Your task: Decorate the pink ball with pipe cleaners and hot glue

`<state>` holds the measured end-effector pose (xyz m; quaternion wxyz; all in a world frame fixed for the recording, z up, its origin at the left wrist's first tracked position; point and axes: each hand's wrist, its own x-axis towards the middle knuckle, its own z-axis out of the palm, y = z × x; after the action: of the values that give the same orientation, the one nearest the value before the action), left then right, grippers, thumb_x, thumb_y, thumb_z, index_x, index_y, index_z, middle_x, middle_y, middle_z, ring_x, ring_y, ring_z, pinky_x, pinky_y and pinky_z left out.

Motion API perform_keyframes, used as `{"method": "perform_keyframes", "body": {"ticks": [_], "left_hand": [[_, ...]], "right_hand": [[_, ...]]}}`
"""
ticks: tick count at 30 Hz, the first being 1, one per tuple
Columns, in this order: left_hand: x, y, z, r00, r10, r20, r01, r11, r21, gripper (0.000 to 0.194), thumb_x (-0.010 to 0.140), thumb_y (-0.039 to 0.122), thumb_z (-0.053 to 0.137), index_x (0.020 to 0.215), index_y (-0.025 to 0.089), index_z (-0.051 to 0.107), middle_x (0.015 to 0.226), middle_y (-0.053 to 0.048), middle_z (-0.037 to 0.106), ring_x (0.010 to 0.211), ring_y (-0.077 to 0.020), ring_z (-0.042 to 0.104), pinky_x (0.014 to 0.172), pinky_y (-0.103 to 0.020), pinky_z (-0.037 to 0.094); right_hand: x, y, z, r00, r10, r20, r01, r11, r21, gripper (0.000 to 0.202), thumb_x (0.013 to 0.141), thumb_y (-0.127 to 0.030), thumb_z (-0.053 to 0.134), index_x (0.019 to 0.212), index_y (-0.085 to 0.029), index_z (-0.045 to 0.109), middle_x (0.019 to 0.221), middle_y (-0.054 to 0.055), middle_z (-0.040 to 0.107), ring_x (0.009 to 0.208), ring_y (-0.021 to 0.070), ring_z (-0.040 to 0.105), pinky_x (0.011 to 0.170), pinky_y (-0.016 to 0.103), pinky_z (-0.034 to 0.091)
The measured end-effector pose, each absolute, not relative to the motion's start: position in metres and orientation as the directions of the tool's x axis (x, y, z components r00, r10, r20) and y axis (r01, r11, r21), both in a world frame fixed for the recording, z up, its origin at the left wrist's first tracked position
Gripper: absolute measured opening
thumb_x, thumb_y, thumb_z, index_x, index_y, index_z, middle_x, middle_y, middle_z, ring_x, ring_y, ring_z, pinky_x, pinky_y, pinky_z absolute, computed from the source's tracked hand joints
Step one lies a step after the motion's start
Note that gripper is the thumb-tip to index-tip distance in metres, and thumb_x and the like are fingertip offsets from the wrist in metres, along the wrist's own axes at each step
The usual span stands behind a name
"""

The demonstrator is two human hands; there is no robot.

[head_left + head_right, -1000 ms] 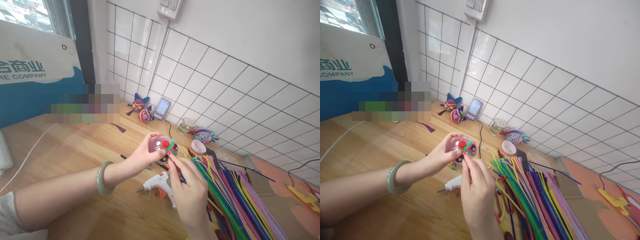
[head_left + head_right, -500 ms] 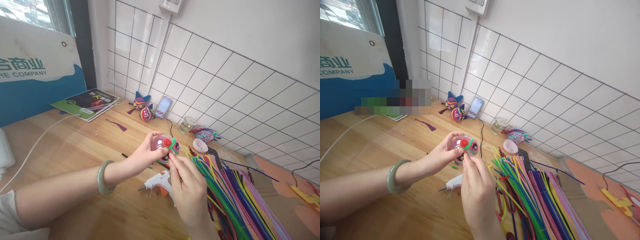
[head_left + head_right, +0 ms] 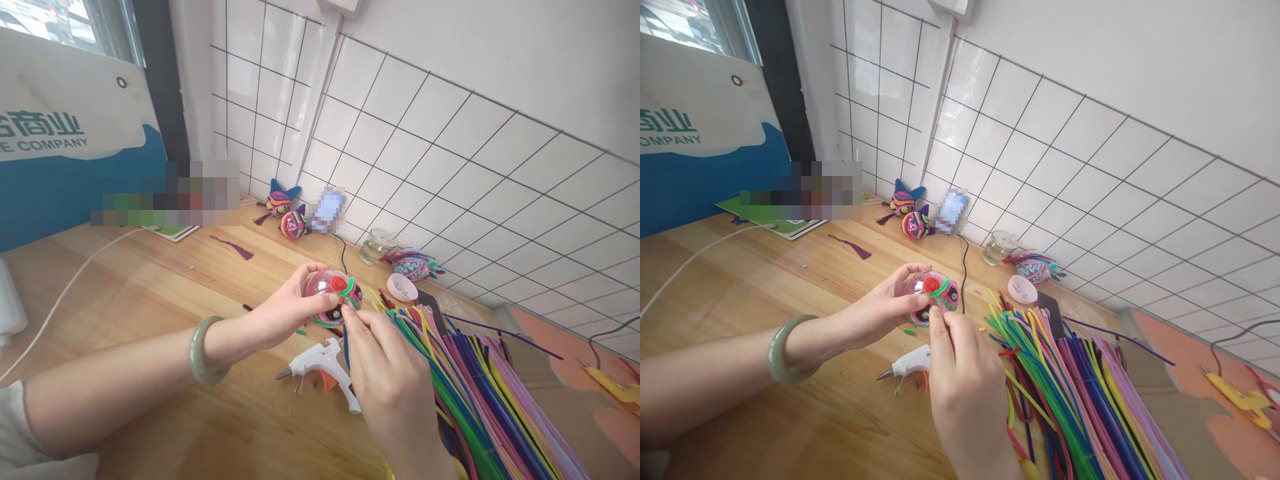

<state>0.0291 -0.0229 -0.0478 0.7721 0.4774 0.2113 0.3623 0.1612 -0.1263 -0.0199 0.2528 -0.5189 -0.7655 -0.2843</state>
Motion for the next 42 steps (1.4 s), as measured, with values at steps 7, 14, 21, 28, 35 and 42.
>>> {"method": "perform_keyframes", "body": {"ticks": [7, 14, 21, 28, 35, 42], "left_hand": [[0.0263, -0.0222, -0.0447, 0.685, 0.728, 0.006, -0.347, 0.319, 0.882, 0.050, 0.073, 0.030, 0.072, 0.114, 0.025, 0.044, 0.111, -0.006, 0.057, 0.093, -0.0199, 0.058, 0.069, -0.031, 0.047], [0.0291, -0.0209, -0.0496, 0.627, 0.768, 0.133, -0.397, 0.168, 0.902, 0.050, 0.076, 0.028, 0.070, 0.116, 0.019, 0.042, 0.118, -0.010, 0.056, 0.103, -0.0214, 0.055, 0.081, -0.034, 0.046], [0.0298, -0.0212, -0.0494, 0.595, 0.791, 0.146, -0.369, 0.107, 0.923, 0.051, 0.075, 0.032, 0.070, 0.114, 0.018, 0.042, 0.117, -0.011, 0.058, 0.106, -0.0238, 0.057, 0.084, -0.035, 0.046], [0.0281, -0.0213, -0.0473, 0.605, 0.786, 0.125, -0.320, 0.096, 0.942, 0.051, 0.075, 0.034, 0.069, 0.114, 0.019, 0.041, 0.115, -0.010, 0.060, 0.102, -0.0228, 0.058, 0.081, -0.034, 0.047], [0.0281, -0.0212, -0.0438, 0.606, 0.780, 0.154, -0.382, 0.115, 0.917, 0.051, 0.072, 0.031, 0.071, 0.111, 0.018, 0.041, 0.117, -0.012, 0.059, 0.103, -0.0239, 0.058, 0.082, -0.035, 0.046], [0.0270, -0.0183, -0.0444, 0.616, 0.771, 0.159, -0.373, 0.108, 0.921, 0.050, 0.071, 0.030, 0.072, 0.110, 0.018, 0.043, 0.117, -0.012, 0.058, 0.103, -0.0239, 0.057, 0.081, -0.034, 0.046]], "right_hand": [[0.1639, -0.1276, -0.0196, -0.303, 0.657, 0.690, 0.942, 0.318, 0.111, 0.027, 0.085, 0.001, 0.051, 0.109, -0.004, 0.063, 0.086, 0.013, 0.064, 0.078, 0.0198, 0.065, 0.066, 0.030, 0.054], [0.1616, -0.1283, -0.0196, -0.253, 0.660, 0.707, 0.940, 0.339, 0.019, 0.025, 0.086, -0.001, 0.051, 0.107, -0.008, 0.063, 0.089, 0.012, 0.065, 0.081, 0.0193, 0.065, 0.071, 0.031, 0.055], [0.1595, -0.1289, -0.0163, -0.252, 0.662, 0.705, 0.937, 0.350, 0.006, 0.023, 0.086, -0.003, 0.052, 0.105, -0.007, 0.064, 0.085, 0.013, 0.065, 0.078, 0.0193, 0.066, 0.069, 0.031, 0.056], [0.1588, -0.1298, -0.0149, -0.271, 0.663, 0.698, 0.935, 0.354, 0.027, 0.026, 0.086, -0.003, 0.050, 0.107, -0.011, 0.064, 0.085, 0.012, 0.066, 0.077, 0.0180, 0.066, 0.069, 0.029, 0.056], [0.1588, -0.1304, -0.0133, -0.314, 0.659, 0.684, 0.925, 0.375, 0.062, 0.024, 0.086, -0.002, 0.050, 0.105, -0.006, 0.064, 0.083, 0.013, 0.065, 0.075, 0.0184, 0.066, 0.066, 0.028, 0.056], [0.1600, -0.1310, -0.0132, -0.314, 0.675, 0.668, 0.926, 0.374, 0.057, 0.029, 0.086, -0.002, 0.049, 0.110, -0.009, 0.063, 0.086, 0.012, 0.066, 0.076, 0.0180, 0.066, 0.066, 0.028, 0.056]]}}
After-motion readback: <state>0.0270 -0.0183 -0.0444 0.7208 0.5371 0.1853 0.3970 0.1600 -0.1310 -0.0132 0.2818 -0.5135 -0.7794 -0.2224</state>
